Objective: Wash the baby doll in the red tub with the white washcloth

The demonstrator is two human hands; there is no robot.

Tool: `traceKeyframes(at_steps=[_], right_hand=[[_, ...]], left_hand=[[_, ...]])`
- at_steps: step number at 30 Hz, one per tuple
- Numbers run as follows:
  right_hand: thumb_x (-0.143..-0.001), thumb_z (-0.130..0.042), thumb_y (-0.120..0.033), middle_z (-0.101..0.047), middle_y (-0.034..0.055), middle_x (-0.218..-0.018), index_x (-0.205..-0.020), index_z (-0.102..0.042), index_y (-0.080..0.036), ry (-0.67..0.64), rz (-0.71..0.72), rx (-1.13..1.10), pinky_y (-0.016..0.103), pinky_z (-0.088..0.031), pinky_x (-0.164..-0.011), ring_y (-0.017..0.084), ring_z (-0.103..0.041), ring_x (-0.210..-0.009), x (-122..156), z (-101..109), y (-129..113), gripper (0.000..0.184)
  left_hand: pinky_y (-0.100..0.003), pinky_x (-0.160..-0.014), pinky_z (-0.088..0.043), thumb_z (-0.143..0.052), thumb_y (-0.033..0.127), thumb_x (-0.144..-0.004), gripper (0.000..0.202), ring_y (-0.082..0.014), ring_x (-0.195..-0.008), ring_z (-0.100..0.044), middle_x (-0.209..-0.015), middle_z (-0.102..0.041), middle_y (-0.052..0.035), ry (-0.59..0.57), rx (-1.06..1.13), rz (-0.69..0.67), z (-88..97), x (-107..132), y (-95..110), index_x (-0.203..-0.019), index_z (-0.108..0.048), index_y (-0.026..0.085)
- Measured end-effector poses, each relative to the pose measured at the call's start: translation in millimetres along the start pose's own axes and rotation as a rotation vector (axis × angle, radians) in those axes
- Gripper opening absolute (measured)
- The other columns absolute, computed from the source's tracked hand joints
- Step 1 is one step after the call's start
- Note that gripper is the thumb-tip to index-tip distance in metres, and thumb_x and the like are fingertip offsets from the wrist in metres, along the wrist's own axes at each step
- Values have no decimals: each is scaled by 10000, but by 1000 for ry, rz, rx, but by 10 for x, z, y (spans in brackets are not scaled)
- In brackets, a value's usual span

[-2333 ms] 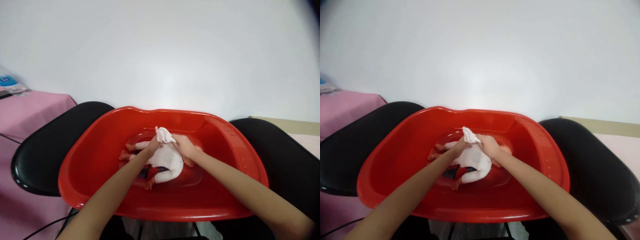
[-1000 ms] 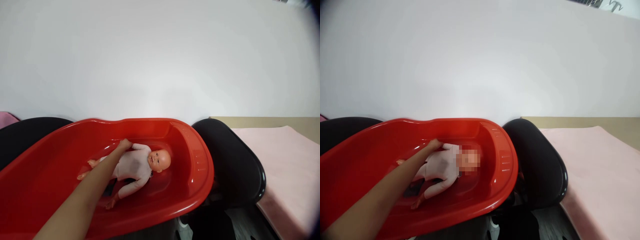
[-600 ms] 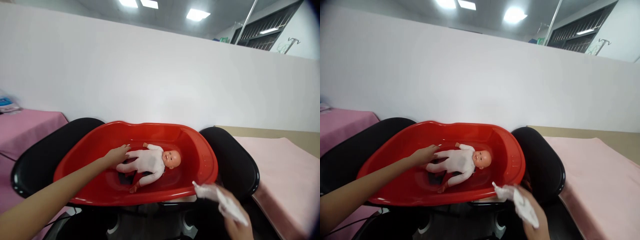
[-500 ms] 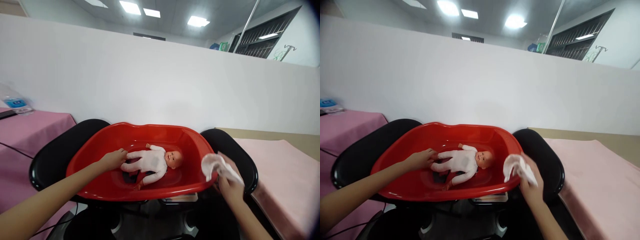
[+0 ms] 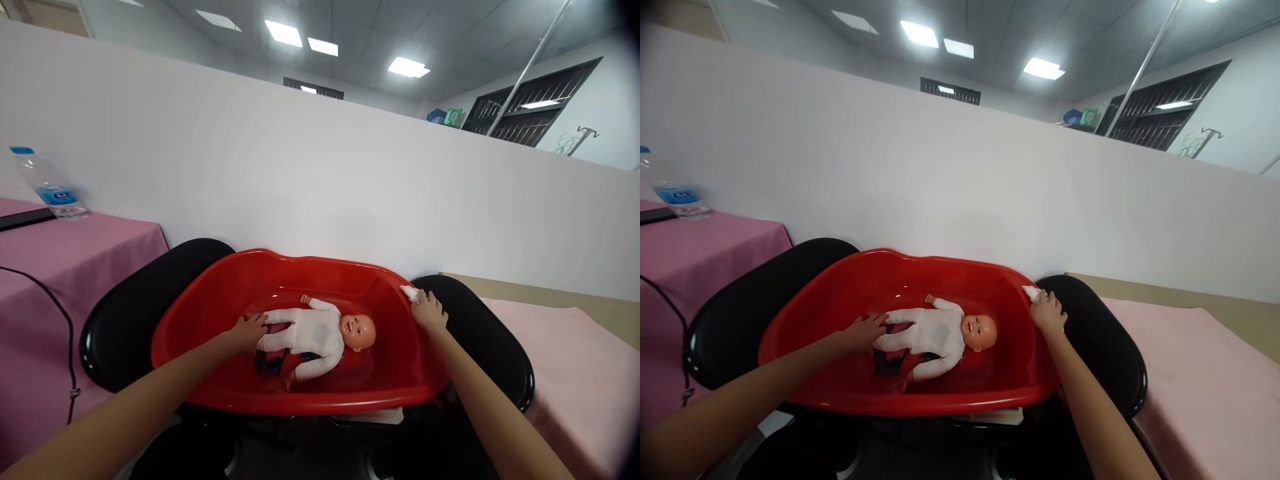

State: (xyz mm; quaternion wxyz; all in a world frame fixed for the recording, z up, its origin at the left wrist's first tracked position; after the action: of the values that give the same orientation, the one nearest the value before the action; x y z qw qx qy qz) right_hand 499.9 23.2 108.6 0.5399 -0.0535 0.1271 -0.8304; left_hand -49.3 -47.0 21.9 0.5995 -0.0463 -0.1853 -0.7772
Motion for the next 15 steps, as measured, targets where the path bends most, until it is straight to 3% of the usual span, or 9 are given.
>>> traceKeyframes(at_steps=[2, 4, 5, 7, 9, 11, 13, 15], right_hand=[[-1056, -435, -439, -233, 224, -1856, -1748, -350, -101, 90, 87, 40, 755, -163, -1358, 420, -174, -1732, 47, 57, -99, 775], [-1050, -454, -466, -249, 231, -1849, -1718, -383, -60, 194, 293, 5, 684, -129, -1397, 379, -154, -1744, 188, 101, -325, 784], [-1051, -450, -463, -303, 229, -1831, -1684, -437, -60, 206, 412, -55, 632, -155, -1411, 356, -202, -1736, 284, 71, -457, 750], [-1047, -448, -473, -500, 223, -1722, -1558, -587, -102, 94, 551, -238, 550, -287, -1393, 333, -411, -1650, 437, -141, -668, 646], [-1035, -472, -522, -712, 208, -1487, -1339, -718, -164, -129, 463, -443, 532, -462, -1290, 347, -647, -1435, 475, -521, -766, 530], [-1043, -460, -552, -816, 179, -1204, -1085, -751, -214, -294, 268, -612, 520, -611, -1107, 355, -769, -1191, 467, -906, -804, 447], [-1087, -369, -559, -810, 154, -961, -906, -708, -241, -339, 151, -699, 485, -682, -877, 349, -799, -996, 453, -1140, -877, 499], [-1123, -303, -561, -761, 135, -838, -851, -685, -235, -318, 159, -713, 446, -670, -705, 326, -781, -855, 446, -1195, -1019, 571]], left_hand=[[-728, -1290, -201, -939, 98, -606, 935, -547, -1632, -318, -1790, -415, -215, -65, -24, 10, -74, -157, 25, -1501, -717, 255], [-781, -1279, -154, -976, 46, -528, 1150, -574, -1658, -240, -1837, -323, -210, -108, -28, 0, -116, -301, 50, -1597, -645, 311], [-804, -1262, -161, -984, 27, -502, 1230, -586, -1663, -214, -1848, -295, -210, -125, -32, -13, -136, -368, 60, -1631, -609, 341], [-830, -1233, -188, -994, 14, -471, 1316, -603, -1664, -191, -1855, -275, -206, -155, -70, -40, -182, -497, 61, -1660, -569, 385], [-844, -1219, -171, -1018, 50, -461, 1347, -602, -1670, -169, -1866, -246, -199, -195, -146, -55, -245, -614, 27, -1669, -550, 416], [-852, -1214, -140, -1057, 124, -433, 1360, -601, -1673, -154, -1878, -212, -181, -228, -164, -45, -300, -714, -35, -1656, -558, 447], [-855, -1212, -138, -1090, 203, -380, 1358, -613, -1665, -164, -1882, -206, -167, -243, -120, -22, -335, -787, -103, -1619, -601, 463], [-853, -1217, -148, -1105, 292, -374, 1343, -628, -1657, -186, -1877, -219, -178, -248, -101, -39, -368, -831, -133, -1615, -613, 444]])
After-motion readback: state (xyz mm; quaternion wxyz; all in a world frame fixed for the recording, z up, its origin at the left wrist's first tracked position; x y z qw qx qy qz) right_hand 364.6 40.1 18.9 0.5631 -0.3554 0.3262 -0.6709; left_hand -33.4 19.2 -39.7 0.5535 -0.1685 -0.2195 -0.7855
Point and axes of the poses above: each hand's wrist, its own x-axis away from the middle knuckle, its own z-axis out of the back of the hand, y = z × x, the point moved 9 cm from there along -x, towards the middle knuckle
